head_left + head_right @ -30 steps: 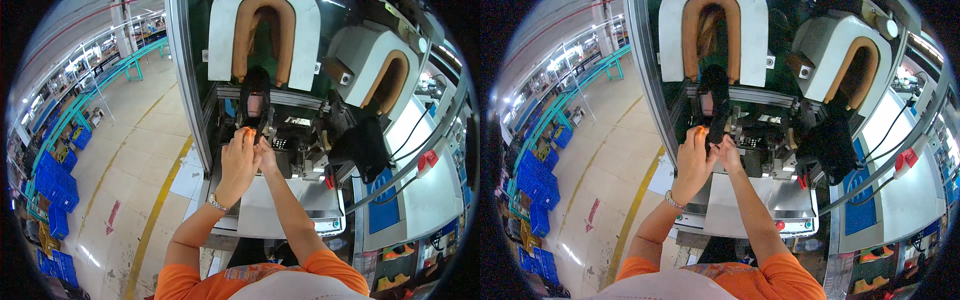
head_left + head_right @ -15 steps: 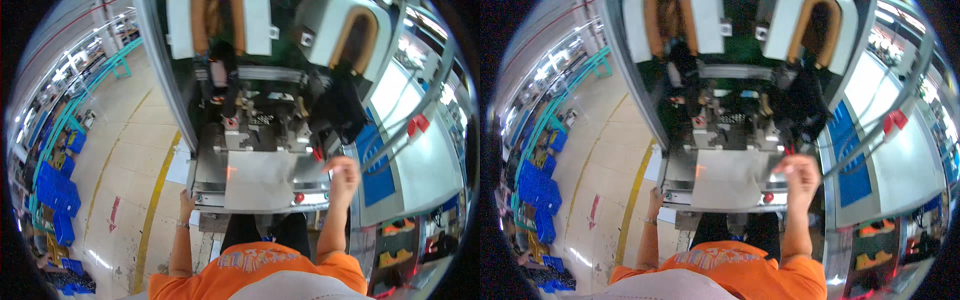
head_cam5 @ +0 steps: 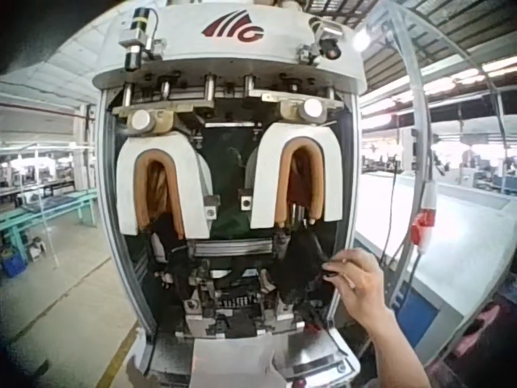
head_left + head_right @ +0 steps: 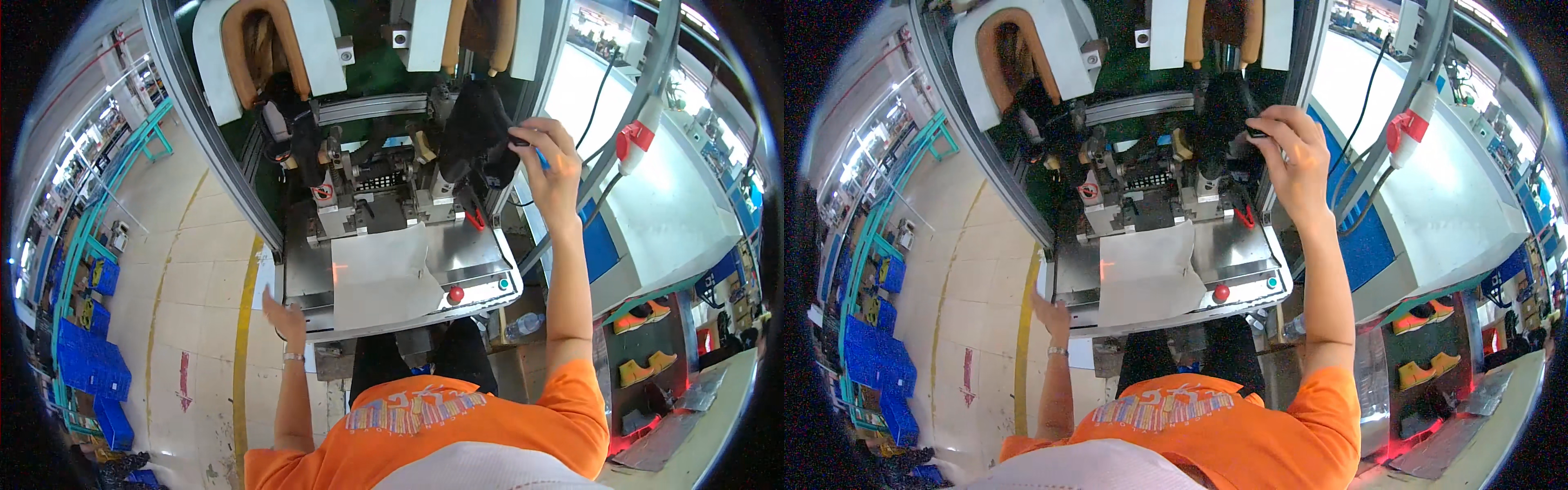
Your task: The person repeatedly picks up black shoes from a nearby shelf, places them into a machine, presses a button to activate the machine, and then removes the shoes. This cycle is performed multiple times on different shoes.
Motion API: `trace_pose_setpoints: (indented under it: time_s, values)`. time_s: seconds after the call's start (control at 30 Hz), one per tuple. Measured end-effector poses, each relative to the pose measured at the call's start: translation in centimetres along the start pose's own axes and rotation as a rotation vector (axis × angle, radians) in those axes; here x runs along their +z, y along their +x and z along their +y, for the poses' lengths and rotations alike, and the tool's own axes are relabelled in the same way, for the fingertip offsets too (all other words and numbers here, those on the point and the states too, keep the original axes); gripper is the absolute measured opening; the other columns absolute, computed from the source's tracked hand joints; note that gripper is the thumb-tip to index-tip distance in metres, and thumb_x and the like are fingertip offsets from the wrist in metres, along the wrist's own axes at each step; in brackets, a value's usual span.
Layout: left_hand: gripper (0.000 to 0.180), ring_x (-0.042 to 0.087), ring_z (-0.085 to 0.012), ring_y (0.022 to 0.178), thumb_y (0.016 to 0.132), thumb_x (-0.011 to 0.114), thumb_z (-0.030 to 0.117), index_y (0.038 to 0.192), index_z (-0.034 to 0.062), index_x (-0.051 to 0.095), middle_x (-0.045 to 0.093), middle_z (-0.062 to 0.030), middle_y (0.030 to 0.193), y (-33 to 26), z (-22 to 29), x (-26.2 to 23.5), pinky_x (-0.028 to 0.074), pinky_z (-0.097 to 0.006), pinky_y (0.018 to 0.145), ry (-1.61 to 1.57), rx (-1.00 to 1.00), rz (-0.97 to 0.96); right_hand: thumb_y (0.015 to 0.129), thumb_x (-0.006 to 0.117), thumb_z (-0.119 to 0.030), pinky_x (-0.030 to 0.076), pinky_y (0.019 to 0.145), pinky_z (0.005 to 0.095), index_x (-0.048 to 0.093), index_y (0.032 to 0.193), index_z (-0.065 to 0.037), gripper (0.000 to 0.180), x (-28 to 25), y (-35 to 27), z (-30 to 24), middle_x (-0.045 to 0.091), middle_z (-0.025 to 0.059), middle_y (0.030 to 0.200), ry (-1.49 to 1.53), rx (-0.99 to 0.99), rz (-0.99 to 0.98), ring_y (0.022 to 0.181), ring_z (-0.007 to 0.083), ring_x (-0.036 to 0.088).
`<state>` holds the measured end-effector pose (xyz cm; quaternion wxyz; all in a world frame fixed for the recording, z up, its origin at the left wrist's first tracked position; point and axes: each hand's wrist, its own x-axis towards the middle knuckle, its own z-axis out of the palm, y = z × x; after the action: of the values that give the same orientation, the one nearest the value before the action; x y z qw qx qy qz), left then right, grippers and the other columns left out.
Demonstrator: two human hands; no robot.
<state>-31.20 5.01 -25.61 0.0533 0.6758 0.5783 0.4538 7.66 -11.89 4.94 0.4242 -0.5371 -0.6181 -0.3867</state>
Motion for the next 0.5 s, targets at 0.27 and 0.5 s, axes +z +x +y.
trace_pose_setpoints:
  time_s: [0.27, 0.5]
  values:
    - [0.047, 0.035, -0.0333, 0.119, 0.071, 0.05, 0.001, 0.118, 0.001, 0.042, 0.041, -0.0156, 0.124, -2.3, 20.7, -3.2, 0.026, -0.044, 0.1, -0.591, 0.634, -0.427, 0.057, 0.063, 0.002, 0.041, 0.064, 0.0322, 0.061, 0.081, -0.006, 0.025, -3.1, -2.3, -3.0, 0.058, 0.0052, 0.078, -0.056, -0.184, 0.027, 0.067, 0.0222, 0.054]
    - [0.102, 0.003, -0.039, 0.13, 0.064, 0.075, 0.02, 0.134, -0.0006, 0.004, 0.0, -0.0276, 0.139, -9.1, 31.1, -3.5, 0.01, -0.044, 0.105, -1.065, 0.438, -0.639, 0.057, 0.059, -0.014, 0.04, 0.062, 0.031, 0.061, 0.08, -0.005, 0.024, -6.7, -4.1, -8.2, 0.057, 0.0047, 0.081, -0.154, -0.252, -0.085, 0.063, 0.0166, 0.053]
